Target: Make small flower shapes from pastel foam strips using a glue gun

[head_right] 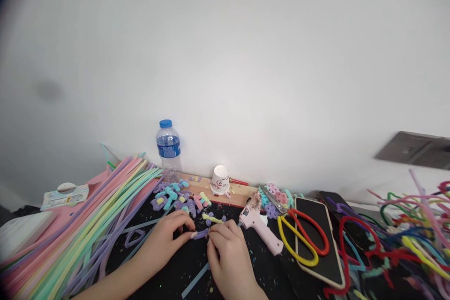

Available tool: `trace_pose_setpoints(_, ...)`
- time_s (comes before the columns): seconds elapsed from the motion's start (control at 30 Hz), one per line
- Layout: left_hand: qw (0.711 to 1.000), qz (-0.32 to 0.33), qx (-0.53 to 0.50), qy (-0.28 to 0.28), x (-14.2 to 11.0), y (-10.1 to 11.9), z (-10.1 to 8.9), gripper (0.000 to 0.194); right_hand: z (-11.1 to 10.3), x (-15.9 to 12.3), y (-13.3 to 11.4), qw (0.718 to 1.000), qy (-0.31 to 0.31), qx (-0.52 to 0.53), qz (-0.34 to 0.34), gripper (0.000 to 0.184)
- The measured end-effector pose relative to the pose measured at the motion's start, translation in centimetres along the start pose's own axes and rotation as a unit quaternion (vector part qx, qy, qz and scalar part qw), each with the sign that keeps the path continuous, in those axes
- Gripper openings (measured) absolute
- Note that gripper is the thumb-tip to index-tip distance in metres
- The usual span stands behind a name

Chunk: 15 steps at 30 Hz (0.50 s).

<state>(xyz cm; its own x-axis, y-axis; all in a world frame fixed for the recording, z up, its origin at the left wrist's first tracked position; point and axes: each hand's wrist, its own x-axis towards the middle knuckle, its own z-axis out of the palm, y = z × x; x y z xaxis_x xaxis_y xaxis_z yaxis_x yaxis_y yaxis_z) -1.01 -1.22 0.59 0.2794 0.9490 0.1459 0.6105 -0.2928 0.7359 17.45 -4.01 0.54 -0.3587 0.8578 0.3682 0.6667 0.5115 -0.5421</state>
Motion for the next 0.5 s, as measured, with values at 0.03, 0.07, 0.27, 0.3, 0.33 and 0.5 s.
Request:
trace_pose_setpoints(0.03, 1.000, -0.003, 0.000, 0.000, -0.01, 0.04, -0.03, 0.005, 0.03, -0.04, 0.03, 1.000, 0.003, -0.001, 0.000, 0.023)
trace_pose_setpoints(0.07, 1.000, -0.006, 0.001, 0.001, -0.02, 0.07, -0.06, 0.005, 0.04, -0.05, 0.05, 1.000, 0.010, 0.000, -0.002, 0.023)
trace_pose_setpoints(0.27, 1.000, 0.001, 0.012, -0.002, -0.12, 0.23, -0.10, 0.008, -0.39, 0.16, -0.22, 1.000, 0.016, 0.004, -0.017, 0.023)
trace_pose_setpoints(0.3, 1.000, 0.006, 0.013, -0.002, -0.11, 0.23, -0.10, 0.008, -0.44, 0.19, -0.30, 1.000, 0.005, -0.002, -0.014, 0.024)
trace_pose_setpoints(0.33, 1.000, 0.011, 0.012, -0.001, -0.11, 0.22, -0.09, 0.008, -0.46, 0.21, -0.36, 1.000, -0.003, -0.007, -0.010, 0.024)
trace_pose_setpoints(0.5, 1.000, 0.019, -0.011, -0.004, -0.13, 0.22, -0.23, 0.009, -0.28, 0.07, -0.40, 1.000, -0.007, -0.023, -0.003, 0.026)
